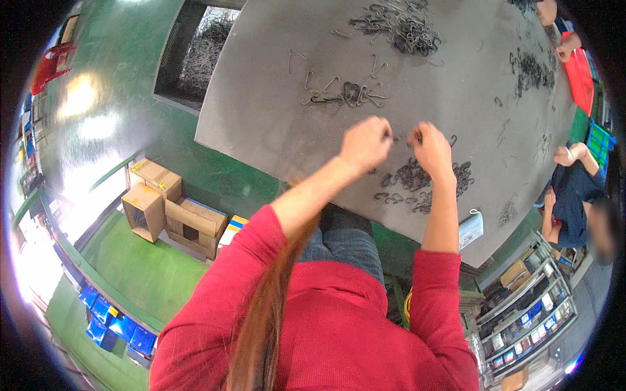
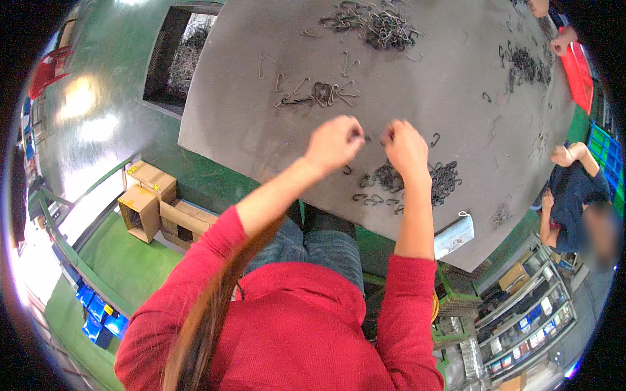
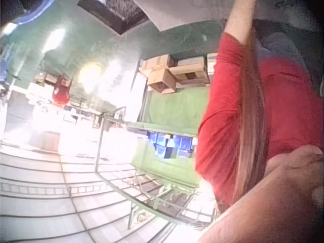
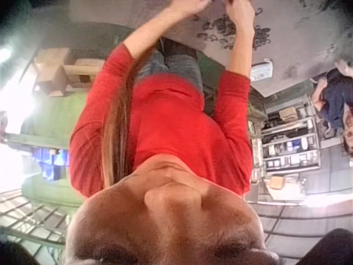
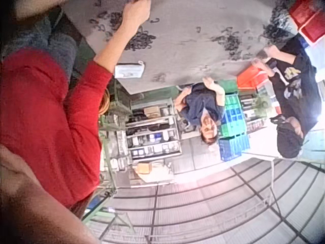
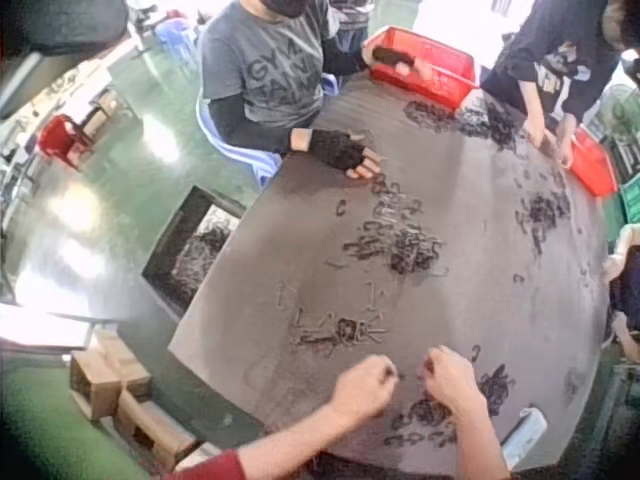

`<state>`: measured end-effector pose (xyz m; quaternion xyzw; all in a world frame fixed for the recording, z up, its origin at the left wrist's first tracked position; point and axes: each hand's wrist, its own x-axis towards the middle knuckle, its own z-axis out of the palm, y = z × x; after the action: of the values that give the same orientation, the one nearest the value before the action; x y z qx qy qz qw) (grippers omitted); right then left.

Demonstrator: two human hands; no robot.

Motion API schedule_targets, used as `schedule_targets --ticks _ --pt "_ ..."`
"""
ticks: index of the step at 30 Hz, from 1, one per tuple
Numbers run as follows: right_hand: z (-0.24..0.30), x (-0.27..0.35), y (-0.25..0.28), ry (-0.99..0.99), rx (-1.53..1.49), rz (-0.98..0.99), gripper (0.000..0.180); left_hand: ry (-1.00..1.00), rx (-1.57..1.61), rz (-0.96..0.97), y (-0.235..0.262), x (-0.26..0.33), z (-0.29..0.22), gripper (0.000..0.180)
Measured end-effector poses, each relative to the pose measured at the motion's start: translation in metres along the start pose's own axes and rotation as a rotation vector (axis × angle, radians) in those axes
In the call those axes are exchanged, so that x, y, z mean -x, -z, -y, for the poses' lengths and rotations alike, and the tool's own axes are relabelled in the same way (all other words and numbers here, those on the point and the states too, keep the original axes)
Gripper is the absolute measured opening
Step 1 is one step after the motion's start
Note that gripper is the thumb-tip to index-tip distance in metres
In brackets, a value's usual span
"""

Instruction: The person sorts small metal hooks on a table by hand, separating them into piles and occasionally moving them into a mesh bin. The person works alongside others at the same table, each handling their own portion of the parts.

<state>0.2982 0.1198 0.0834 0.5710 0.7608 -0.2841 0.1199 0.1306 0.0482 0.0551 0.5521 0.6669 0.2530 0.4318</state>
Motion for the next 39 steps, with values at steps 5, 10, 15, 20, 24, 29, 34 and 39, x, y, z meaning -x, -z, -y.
schedule_targets --ticks 5,10,15,20,24,29,34,39 --pt "-0.004 0.038 -0.015 0.137 0.079 -0.277 0.024 -0.215 -0.261 -0.098 -0.008 0.018 -0.008 0.026" --pt "0.068 -0.024 -0.038 0.186 -0.274 -0.395 0.013 -0.113 -0.465 -0.39 0.053 0.0 0.043 0.039" --pt "0.104 -0.077 -0.054 0.044 -0.154 -0.382 0.023 -0.232 -0.496 -0.43 0.084 -0.023 0.078 0.022" --pt "0.094 -0.079 -0.026 -0.051 -0.626 -0.147 0.016 0.04 0.177 -0.506 0.11 -0.018 0.092 0.016" --pt "0.087 -0.084 -0.031 -0.082 -1.013 -0.041 0.024 0.331 0.665 -0.346 0.118 -0.002 0.099 0.019" --pt "0.125 -0.095 -0.034 -0.018 -0.037 -0.139 0.03 0.285 0.512 -0.031 0.051 0.02 0.061 0.017" --pt "0.124 -0.103 -0.018 -0.003 -0.212 0.043 0.025 0.372 0.796 -0.064 0.022 0.019 0.039 0.016" --pt "0.085 -0.11 -0.006 0.038 -0.86 0.047 0.029 0.381 0.568 -0.311 0.081 0.011 0.059 0.018"
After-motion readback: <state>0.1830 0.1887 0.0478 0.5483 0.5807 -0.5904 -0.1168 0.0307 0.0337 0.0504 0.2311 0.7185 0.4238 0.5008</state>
